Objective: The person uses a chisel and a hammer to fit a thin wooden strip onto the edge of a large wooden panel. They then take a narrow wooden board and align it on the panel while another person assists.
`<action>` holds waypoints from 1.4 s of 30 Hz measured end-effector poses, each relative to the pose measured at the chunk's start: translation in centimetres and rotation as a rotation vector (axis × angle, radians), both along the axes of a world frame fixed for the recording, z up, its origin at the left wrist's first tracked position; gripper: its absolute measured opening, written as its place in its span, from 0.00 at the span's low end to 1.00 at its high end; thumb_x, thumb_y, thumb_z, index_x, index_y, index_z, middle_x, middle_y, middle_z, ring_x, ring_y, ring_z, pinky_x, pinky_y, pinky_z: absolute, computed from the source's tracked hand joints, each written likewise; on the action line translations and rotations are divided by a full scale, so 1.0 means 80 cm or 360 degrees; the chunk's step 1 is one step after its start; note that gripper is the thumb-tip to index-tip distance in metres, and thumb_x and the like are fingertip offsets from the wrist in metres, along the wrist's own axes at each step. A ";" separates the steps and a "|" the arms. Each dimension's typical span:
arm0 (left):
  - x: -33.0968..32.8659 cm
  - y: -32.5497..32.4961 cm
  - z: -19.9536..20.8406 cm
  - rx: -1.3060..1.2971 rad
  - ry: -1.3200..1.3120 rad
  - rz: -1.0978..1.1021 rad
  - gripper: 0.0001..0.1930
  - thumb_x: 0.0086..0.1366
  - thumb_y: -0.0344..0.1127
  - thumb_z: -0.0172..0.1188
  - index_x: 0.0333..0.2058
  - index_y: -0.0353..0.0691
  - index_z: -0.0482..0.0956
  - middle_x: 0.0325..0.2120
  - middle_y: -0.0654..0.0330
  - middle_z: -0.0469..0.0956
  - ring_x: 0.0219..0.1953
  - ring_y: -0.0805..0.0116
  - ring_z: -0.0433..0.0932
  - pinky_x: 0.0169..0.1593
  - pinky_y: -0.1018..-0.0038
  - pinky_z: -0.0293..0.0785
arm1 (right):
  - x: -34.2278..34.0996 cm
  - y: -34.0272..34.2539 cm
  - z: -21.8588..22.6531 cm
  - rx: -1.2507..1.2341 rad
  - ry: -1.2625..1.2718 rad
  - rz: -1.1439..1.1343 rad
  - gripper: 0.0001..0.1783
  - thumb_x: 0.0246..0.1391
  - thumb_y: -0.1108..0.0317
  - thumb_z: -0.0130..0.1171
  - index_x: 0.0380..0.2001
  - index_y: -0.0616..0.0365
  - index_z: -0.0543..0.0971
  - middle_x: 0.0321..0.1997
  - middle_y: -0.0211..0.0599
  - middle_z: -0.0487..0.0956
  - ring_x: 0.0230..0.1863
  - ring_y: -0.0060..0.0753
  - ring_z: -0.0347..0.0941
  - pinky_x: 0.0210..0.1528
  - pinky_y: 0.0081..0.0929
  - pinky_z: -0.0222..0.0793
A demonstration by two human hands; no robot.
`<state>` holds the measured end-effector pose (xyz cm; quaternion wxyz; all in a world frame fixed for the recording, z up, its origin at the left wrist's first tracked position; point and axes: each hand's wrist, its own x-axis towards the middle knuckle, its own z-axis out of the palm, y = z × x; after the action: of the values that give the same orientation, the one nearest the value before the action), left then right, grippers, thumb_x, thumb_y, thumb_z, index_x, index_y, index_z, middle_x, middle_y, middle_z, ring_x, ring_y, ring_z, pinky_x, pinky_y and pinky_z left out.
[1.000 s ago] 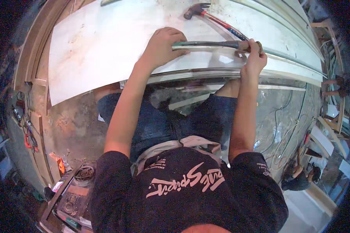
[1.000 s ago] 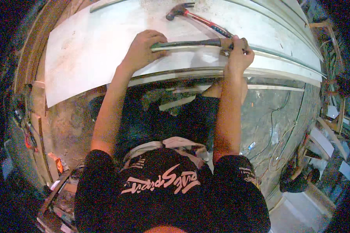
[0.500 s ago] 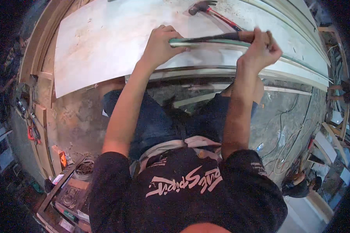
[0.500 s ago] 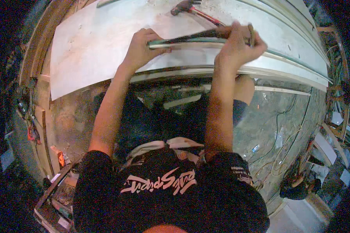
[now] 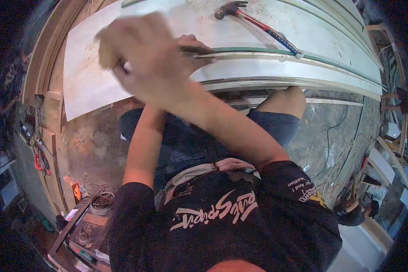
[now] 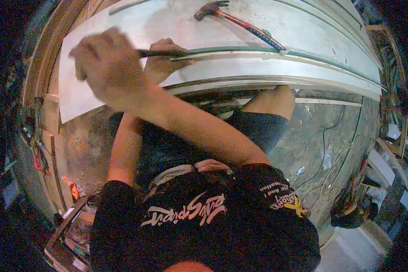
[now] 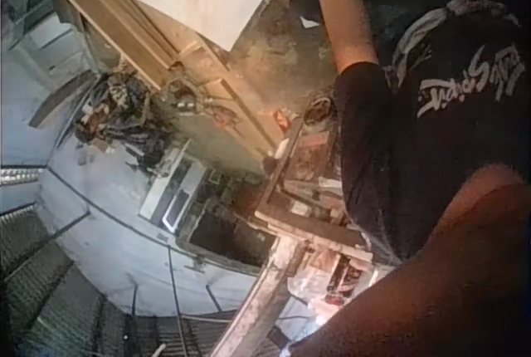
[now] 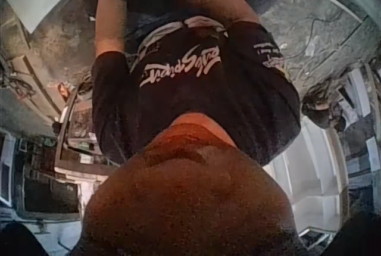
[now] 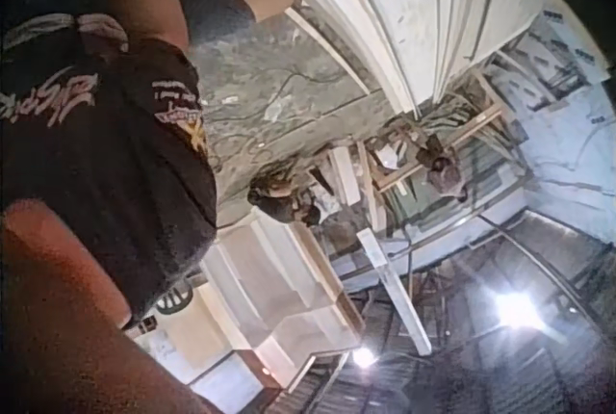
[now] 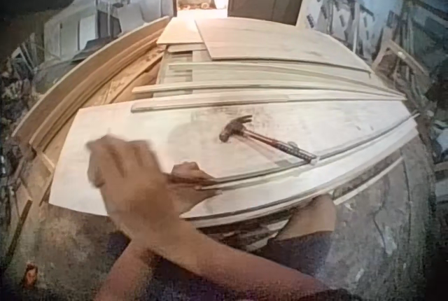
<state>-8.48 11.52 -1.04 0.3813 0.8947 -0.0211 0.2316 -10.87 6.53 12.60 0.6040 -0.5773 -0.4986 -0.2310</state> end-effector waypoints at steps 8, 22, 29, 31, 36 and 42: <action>0.009 0.000 0.005 0.0021 -0.0152 -0.0020 0.16 0.40 0.44 0.80 0.24 0.43 0.85 0.19 0.59 0.77 0.25 0.63 0.75 0.32 0.67 0.71 | -0.029 0.033 -0.055 -0.0654 -0.0035 0.0124 0.19 0.45 0.72 0.60 0.43 0.46 0.76 0.40 0.36 0.77 0.43 0.43 0.75 0.46 0.39 0.69; 0.009 -0.004 0.021 0.0166 0.0295 0.0133 0.18 0.45 0.50 0.76 0.27 0.44 0.82 0.26 0.60 0.74 0.38 0.60 0.74 0.51 0.64 0.64 | 0.164 -0.115 -0.014 0.0662 0.1550 -0.0193 0.08 0.53 0.66 0.55 0.22 0.54 0.71 0.22 0.33 0.72 0.22 0.33 0.68 0.24 0.34 0.59; 0.010 -0.012 0.023 0.0286 0.0302 0.0145 0.19 0.46 0.52 0.75 0.27 0.45 0.81 0.29 0.62 0.76 0.41 0.61 0.74 0.54 0.63 0.61 | 0.196 -0.203 -0.040 0.1476 0.2165 0.0011 0.08 0.47 0.60 0.54 0.22 0.48 0.67 0.18 0.28 0.67 0.17 0.28 0.58 0.22 0.31 0.53; 0.014 -0.011 0.023 0.0333 0.0289 0.0142 0.18 0.46 0.50 0.74 0.28 0.45 0.81 0.31 0.61 0.76 0.43 0.61 0.73 0.55 0.63 0.60 | 0.198 -0.207 -0.043 0.1455 0.2148 0.0088 0.09 0.47 0.60 0.54 0.21 0.49 0.68 0.18 0.28 0.67 0.17 0.28 0.58 0.22 0.31 0.53; 0.009 -0.008 0.020 0.0291 0.0334 0.0083 0.17 0.47 0.49 0.73 0.30 0.45 0.81 0.33 0.61 0.76 0.43 0.60 0.73 0.55 0.63 0.59 | 0.158 -0.190 -0.023 0.1183 0.1783 0.0205 0.09 0.45 0.61 0.56 0.23 0.53 0.70 0.20 0.29 0.66 0.19 0.28 0.57 0.26 0.31 0.53; 0.013 -0.012 0.020 0.0290 0.0296 0.0095 0.14 0.50 0.45 0.71 0.30 0.45 0.81 0.33 0.61 0.77 0.44 0.61 0.74 0.55 0.64 0.59 | 0.159 -0.250 0.050 0.0467 0.0886 0.0015 0.16 0.56 0.56 0.45 0.24 0.58 0.71 0.18 0.36 0.64 0.19 0.29 0.58 0.21 0.29 0.56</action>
<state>-7.43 10.54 0.56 0.2917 0.9435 0.0201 0.1562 1.83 -13.47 16.60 0.7952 -0.5227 -0.2783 -0.1307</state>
